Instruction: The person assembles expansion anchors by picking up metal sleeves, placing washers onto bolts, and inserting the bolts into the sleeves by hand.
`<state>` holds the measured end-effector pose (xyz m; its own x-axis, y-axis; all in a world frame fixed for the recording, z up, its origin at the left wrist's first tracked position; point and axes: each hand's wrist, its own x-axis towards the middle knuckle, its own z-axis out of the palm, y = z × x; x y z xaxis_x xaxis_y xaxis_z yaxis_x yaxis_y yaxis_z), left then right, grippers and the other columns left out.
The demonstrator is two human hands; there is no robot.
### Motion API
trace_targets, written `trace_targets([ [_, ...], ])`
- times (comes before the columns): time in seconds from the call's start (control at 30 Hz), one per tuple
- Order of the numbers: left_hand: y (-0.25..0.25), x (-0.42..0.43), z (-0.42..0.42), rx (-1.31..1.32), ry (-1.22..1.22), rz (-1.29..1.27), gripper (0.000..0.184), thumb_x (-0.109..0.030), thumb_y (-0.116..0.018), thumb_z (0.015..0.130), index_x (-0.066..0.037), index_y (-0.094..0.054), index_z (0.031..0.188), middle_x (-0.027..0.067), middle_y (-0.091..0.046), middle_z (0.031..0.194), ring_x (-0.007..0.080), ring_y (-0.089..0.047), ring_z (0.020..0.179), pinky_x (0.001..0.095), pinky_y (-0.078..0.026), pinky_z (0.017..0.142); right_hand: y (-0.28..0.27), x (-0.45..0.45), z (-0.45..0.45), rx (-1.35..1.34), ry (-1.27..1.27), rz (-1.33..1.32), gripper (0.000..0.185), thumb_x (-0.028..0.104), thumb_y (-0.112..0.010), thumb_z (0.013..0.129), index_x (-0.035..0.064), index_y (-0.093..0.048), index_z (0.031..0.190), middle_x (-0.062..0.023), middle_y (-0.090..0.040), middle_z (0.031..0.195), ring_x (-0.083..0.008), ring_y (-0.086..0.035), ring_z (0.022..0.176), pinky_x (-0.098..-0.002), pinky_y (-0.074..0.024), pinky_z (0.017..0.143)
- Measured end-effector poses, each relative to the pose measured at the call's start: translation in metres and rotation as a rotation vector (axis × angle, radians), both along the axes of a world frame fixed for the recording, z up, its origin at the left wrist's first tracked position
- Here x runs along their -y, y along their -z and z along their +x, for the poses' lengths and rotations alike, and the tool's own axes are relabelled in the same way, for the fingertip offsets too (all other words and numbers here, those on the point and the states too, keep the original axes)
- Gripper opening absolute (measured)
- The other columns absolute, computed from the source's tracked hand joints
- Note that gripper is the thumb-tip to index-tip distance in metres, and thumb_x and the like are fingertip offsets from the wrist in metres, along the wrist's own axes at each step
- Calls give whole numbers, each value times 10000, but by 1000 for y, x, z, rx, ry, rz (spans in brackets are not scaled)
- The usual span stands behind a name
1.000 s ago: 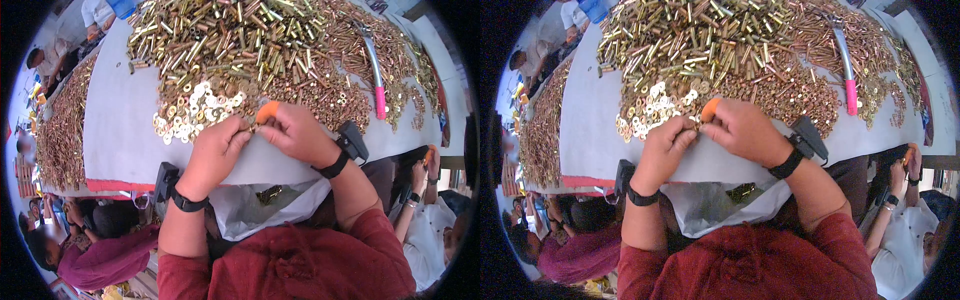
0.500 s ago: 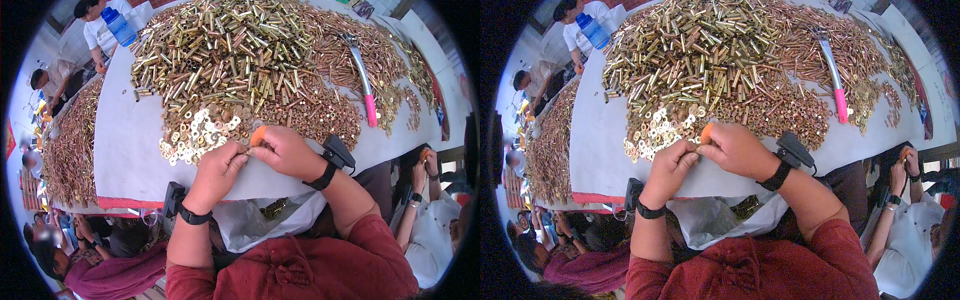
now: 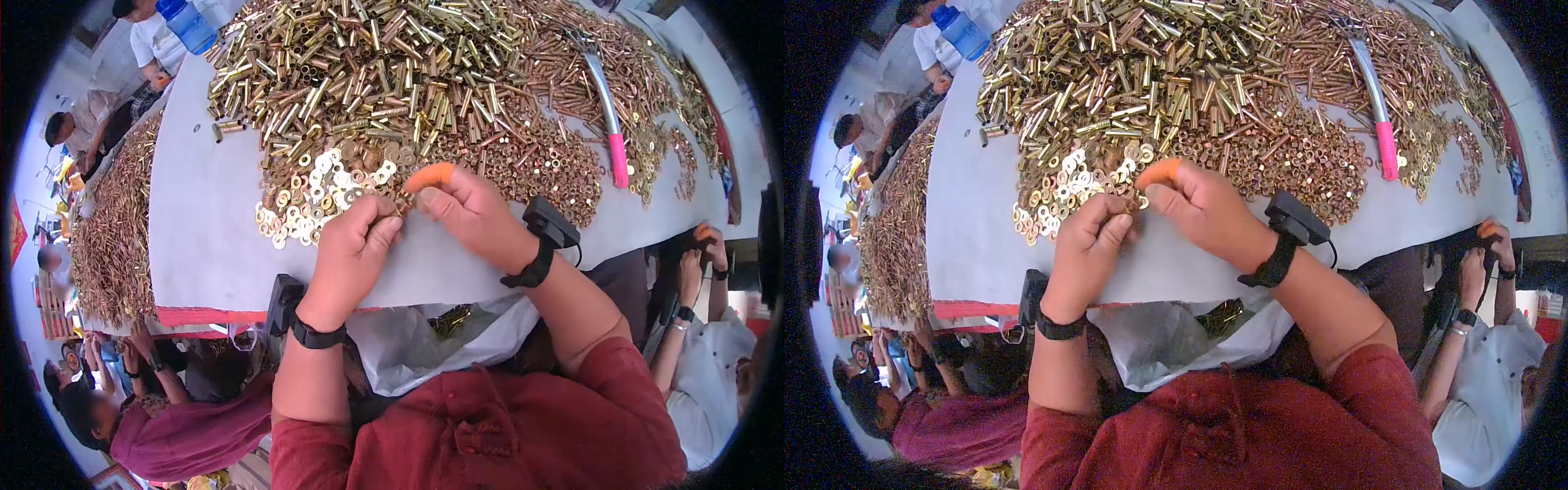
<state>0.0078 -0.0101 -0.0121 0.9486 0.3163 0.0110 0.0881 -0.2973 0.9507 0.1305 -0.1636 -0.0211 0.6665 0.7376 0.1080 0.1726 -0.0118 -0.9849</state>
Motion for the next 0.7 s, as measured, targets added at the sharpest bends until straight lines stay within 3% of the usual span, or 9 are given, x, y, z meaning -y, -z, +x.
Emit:
trace_targets([
  [0.1, 1, 1, 1, 27, -17, 30, 44, -42, -603, 920, -17, -570, 904, 65, -609, 728, 145, -583, 662, 277, -477, 628, -6, 7, 7, -106, -195, -136, 249, 239, -505, 1023, 31, -642, 1022, 13, -612, 855, -84, -555, 799, -246, -475, 757],
  [0.23, 3, -1, 1, 40, 4, 36, 40, -41, -604, 921, -20, -571, 913, 64, -610, 731, 144, -587, 663, 275, -478, 628, 0, 5, 6, -101, -98, -29, 252, 246, -506, 1024, 30, -636, 1047, 10, -615, 882, -85, -558, 820, -246, -477, 778],
  [0.3, 1, 0, 0, 36, 2, 61, 43, -42, -606, 924, -20, -569, 920, 61, -612, 738, 140, -585, 663, 274, -479, 629, -6, 9, 11, -144, -220, -147, 262, 252, -508, 1025, 31, -626, 1101, 5, -617, 911, -85, -559, 848, -244, -473, 803],
  [0.43, 2, 1, 1, 43, -7, 31, 38, -42, -602, 929, -19, -572, 927, 57, -614, 747, 134, -580, 668, 272, -478, 630, -2, 6, 8, -131, -123, -44, 273, 267, -510, 1026, 27, -637, 1058, 5, -621, 892, -88, -564, 836, -246, -475, 804],
  [0.5, 1, 1, 1, 35, -11, 35, 29, -40, -597, 934, -18, -577, 934, 52, -614, 750, 125, -577, 679, 265, -475, 636, -4, 9, 12, -177, -235, -111, 274, 265, -509, 1026, 23, -630, 1073, 5, -620, 898, -88, -566, 836, -246, -476, 804],
  [0.63, 1, 1, 1, 41, -2, 37, 27, -40, -593, 937, -17, -581, 940, 46, -614, 751, 116, -571, 686, 259, -471, 641, -3, 3, 6, -166, -134, -32, 278, 274, -515, 1025, 28, -641, 1008, 11, -615, 866, -84, -562, 808, -241, -477, 779],
  [0.7, 3, 2, 1, 36, -14, 5, 36, -45, -598, 936, -15, -578, 935, 36, -610, 750, 109, -559, 684, 254, -466, 644, -2, 7, 11, -155, -230, -81, 261, 264, -521, 1021, 32, -642, 1028, 12, -611, 863, -81, -559, 801, -237, -473, 766],
])
